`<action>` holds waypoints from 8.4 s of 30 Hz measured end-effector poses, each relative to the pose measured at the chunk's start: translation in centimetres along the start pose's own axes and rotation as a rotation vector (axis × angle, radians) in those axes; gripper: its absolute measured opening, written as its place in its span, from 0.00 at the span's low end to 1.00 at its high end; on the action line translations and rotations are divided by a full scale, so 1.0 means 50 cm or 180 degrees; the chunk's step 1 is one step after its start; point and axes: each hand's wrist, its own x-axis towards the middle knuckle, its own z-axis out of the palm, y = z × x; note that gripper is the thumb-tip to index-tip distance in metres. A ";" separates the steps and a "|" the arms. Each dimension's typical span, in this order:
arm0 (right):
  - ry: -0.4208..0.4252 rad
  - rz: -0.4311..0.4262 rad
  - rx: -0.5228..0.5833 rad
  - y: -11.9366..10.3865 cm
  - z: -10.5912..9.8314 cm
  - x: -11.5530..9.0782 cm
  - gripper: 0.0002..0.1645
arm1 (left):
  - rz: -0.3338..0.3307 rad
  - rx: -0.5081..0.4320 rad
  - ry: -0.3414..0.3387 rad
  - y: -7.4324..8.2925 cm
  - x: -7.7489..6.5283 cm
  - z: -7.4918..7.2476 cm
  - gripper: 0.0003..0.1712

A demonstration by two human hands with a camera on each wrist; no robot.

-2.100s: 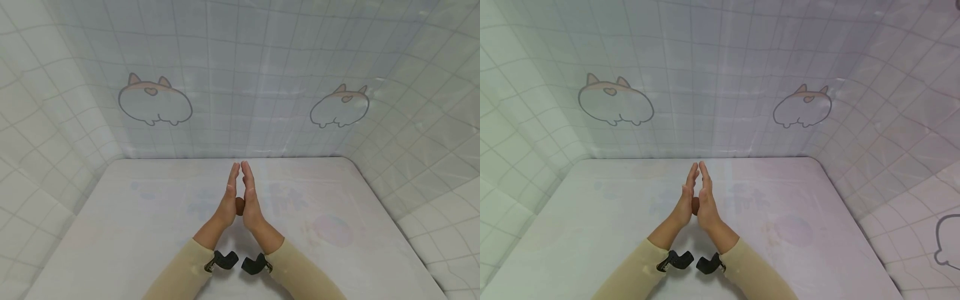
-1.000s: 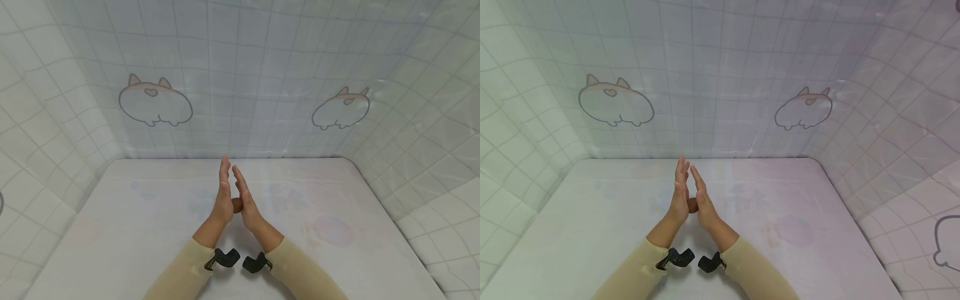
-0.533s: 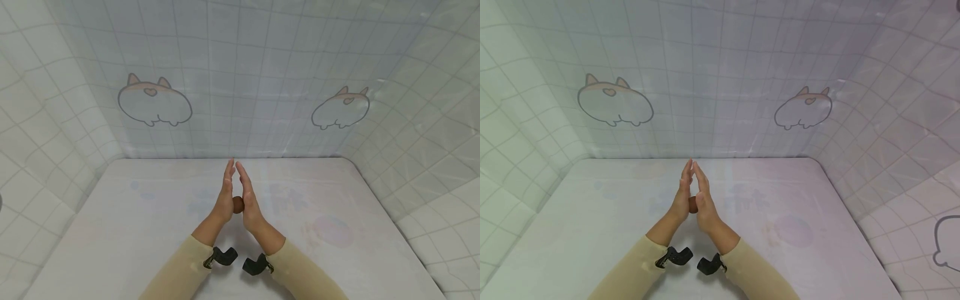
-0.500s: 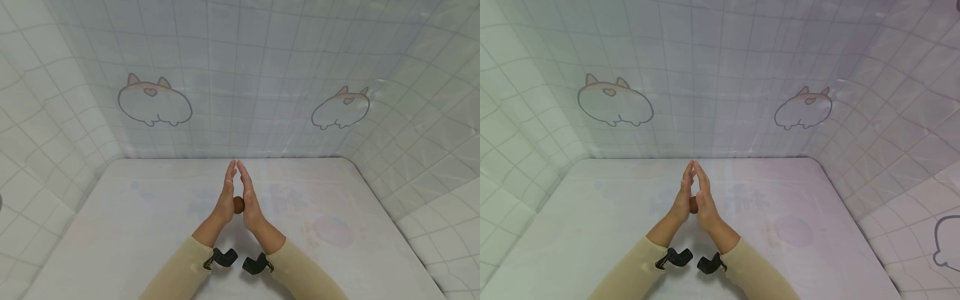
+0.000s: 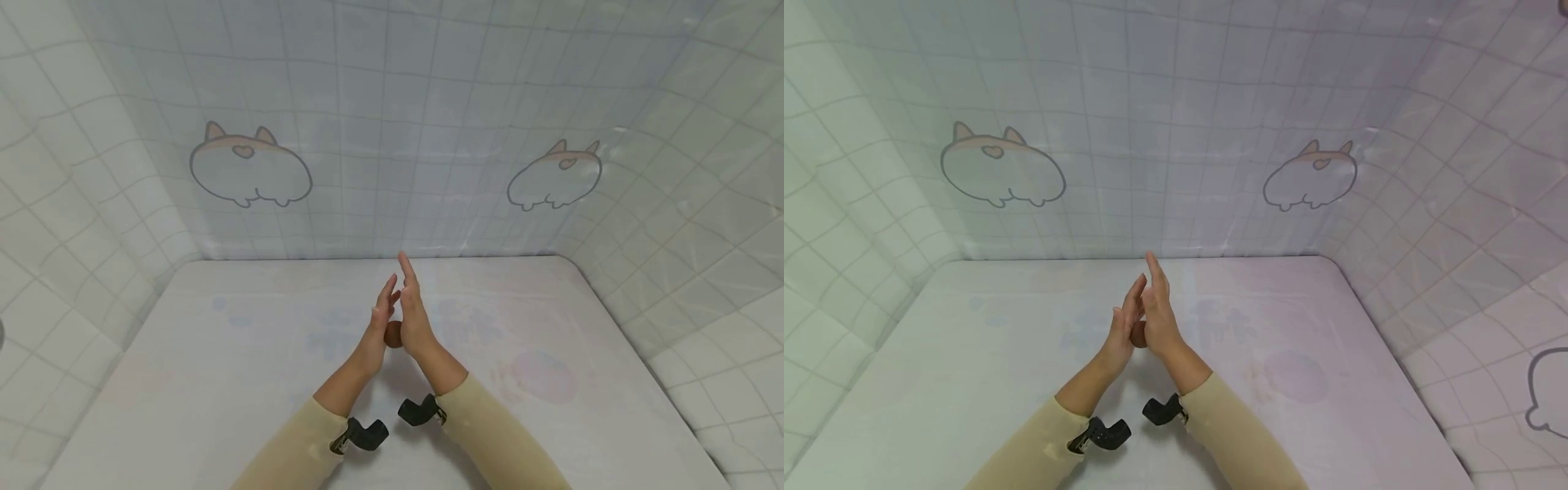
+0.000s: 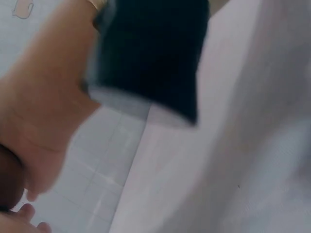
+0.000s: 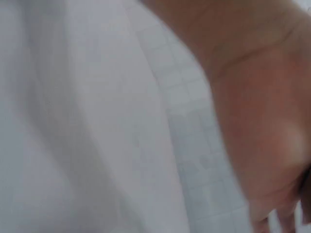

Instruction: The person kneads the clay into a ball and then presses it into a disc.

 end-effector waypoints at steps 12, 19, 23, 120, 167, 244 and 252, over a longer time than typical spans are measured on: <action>-0.0391 0.0230 0.0089 0.026 0.004 -0.015 0.57 | 0.0286 -0.0183 0.0340 0.026 0.006 0.000 0.52; -0.0602 -0.0282 0.0173 0.021 0.016 -0.033 0.55 | 0.0334 0.0267 0.0648 0.029 0.025 -0.007 0.53; -0.0585 -0.0513 0.0269 0.011 0.021 -0.039 0.54 | 0.0274 0.0411 0.0710 0.020 0.034 -0.014 0.54; -0.0694 -0.0460 0.0321 -0.008 0.030 -0.051 0.54 | 0.0120 0.0094 0.1325 0.001 0.028 -0.014 0.55; -0.0634 -0.0245 0.0592 0.009 0.034 -0.062 0.54 | 0.0108 0.0540 0.0723 0.007 0.028 -0.029 0.52; 0.0109 -0.0187 0.0020 -0.004 -0.004 0.013 0.55 | -0.0198 -0.0055 0.0016 -0.003 -0.012 0.003 0.49; -0.0253 0.0365 0.0129 0.025 -0.001 0.000 0.59 | 0.0132 -0.0310 0.0159 0.023 -0.004 -0.004 0.51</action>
